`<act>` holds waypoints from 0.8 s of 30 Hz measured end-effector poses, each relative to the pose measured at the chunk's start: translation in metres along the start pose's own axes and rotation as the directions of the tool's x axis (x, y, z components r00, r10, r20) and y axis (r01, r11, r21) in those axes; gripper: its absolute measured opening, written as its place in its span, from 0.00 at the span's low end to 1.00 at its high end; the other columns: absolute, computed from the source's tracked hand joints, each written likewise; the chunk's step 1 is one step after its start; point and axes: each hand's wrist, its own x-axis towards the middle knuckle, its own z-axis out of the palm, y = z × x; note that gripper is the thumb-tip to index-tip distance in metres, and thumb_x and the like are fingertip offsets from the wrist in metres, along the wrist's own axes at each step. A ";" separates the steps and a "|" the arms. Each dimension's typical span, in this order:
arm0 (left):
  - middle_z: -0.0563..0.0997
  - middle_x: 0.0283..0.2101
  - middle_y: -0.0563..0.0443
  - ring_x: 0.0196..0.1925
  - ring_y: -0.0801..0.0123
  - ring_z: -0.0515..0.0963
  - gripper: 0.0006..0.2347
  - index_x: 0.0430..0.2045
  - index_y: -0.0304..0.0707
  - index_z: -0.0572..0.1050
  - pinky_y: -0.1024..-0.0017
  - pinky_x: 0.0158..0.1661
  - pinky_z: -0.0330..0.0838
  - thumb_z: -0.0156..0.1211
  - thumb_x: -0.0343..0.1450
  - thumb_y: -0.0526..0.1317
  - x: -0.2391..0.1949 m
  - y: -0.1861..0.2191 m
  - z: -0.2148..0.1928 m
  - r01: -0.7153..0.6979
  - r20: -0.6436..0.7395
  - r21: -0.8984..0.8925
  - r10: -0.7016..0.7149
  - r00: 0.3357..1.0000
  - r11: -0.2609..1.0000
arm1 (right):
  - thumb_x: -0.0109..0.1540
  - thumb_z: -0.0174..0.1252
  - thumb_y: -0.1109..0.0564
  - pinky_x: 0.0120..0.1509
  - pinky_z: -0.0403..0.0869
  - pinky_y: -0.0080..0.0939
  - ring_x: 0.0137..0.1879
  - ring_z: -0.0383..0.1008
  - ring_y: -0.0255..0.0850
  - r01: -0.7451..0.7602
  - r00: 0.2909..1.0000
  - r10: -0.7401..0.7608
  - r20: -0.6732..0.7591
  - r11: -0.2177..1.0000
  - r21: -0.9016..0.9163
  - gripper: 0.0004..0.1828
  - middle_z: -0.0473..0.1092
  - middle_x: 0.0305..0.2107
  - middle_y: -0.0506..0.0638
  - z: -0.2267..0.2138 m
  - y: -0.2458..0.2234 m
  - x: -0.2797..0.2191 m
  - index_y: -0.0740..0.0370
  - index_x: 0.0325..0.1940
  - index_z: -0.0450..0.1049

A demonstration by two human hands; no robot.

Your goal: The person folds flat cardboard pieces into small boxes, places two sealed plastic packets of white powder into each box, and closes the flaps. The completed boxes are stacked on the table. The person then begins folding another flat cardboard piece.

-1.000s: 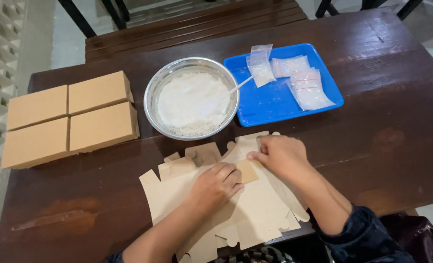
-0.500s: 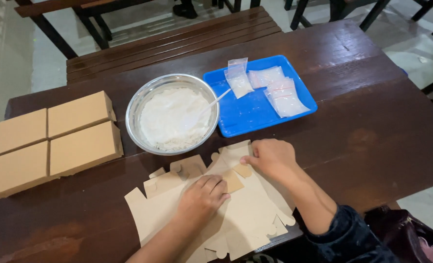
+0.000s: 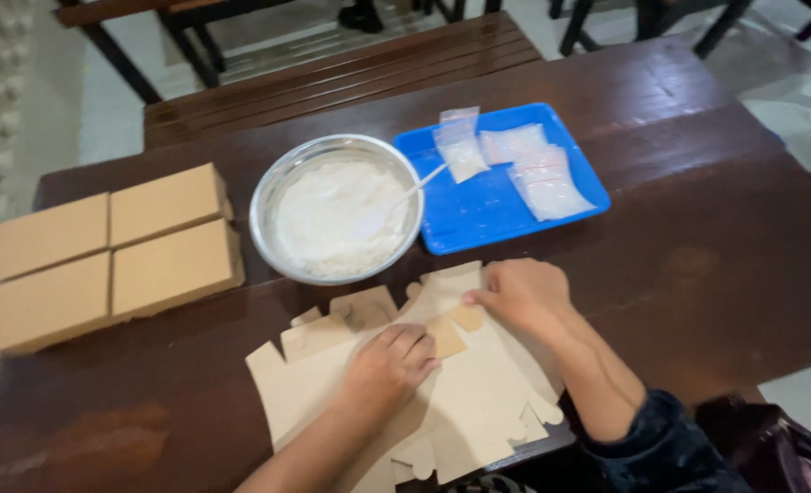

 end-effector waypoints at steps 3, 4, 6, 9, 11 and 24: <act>0.74 0.34 0.45 0.39 0.59 0.73 0.09 0.26 0.30 0.71 0.67 0.41 0.70 0.57 0.67 0.40 -0.002 -0.001 0.005 -0.040 -0.075 -0.041 0.037 0.996 0.998 | 0.55 0.51 0.31 0.25 0.53 0.38 0.22 0.60 0.36 0.049 0.996 -0.049 -0.068 0.999 0.004 0.28 0.61 0.13 0.38 0.012 0.000 0.002 0.51 0.14 0.55; 0.74 0.34 0.45 0.39 0.59 0.73 0.09 0.26 0.30 0.71 0.67 0.41 0.70 0.57 0.67 0.40 -0.001 -0.001 0.002 -0.027 -0.072 -0.037 0.024 0.997 0.999 | 0.55 0.51 0.31 0.25 0.53 0.38 0.22 0.60 0.36 0.060 0.996 -0.060 -0.061 0.998 -0.001 0.28 0.61 0.13 0.38 0.016 -0.004 0.003 0.51 0.14 0.55; 0.74 0.35 0.43 0.40 0.60 0.72 0.10 0.29 0.29 0.71 0.69 0.44 0.68 0.55 0.68 0.40 0.001 0.001 -0.004 0.003 -0.049 -0.055 -0.005 0.999 0.998 | 0.53 0.49 0.28 0.26 0.58 0.39 0.25 0.66 0.38 0.109 0.991 -0.110 -0.078 0.994 -0.026 0.27 0.66 0.15 0.40 0.024 -0.011 0.004 0.50 0.15 0.62; 0.74 0.34 0.43 0.40 0.61 0.73 0.09 0.28 0.28 0.72 0.69 0.44 0.68 0.56 0.67 0.40 -0.002 0.000 0.003 0.007 -0.059 -0.080 -0.012 0.998 0.997 | 0.53 0.49 0.28 0.28 0.60 0.40 0.26 0.67 0.40 0.118 0.991 -0.119 -0.061 0.993 -0.028 0.27 0.67 0.16 0.41 0.023 -0.015 0.003 0.50 0.15 0.62; 0.74 0.35 0.42 0.41 0.61 0.73 0.10 0.29 0.28 0.72 0.68 0.45 0.68 0.57 0.67 0.40 -0.002 0.001 0.002 0.022 -0.039 -0.091 -0.026 0.999 0.996 | 0.52 0.47 0.26 0.30 0.60 0.41 0.29 0.68 0.40 0.073 0.997 -0.074 -0.034 0.997 -0.029 0.28 0.69 0.19 0.40 0.015 -0.010 0.005 0.50 0.16 0.63; 0.74 0.34 0.45 0.41 0.62 0.74 0.12 0.34 0.35 0.73 0.70 0.40 0.70 0.51 0.68 0.45 -0.013 0.005 0.019 0.127 -0.033 -0.019 -0.128 0.991 0.992 | 0.53 0.54 0.37 0.33 0.67 0.40 0.31 0.74 0.50 0.145 0.987 -0.145 -0.074 0.989 -0.004 0.21 0.69 0.16 0.52 0.009 -0.021 -0.008 0.54 0.17 0.68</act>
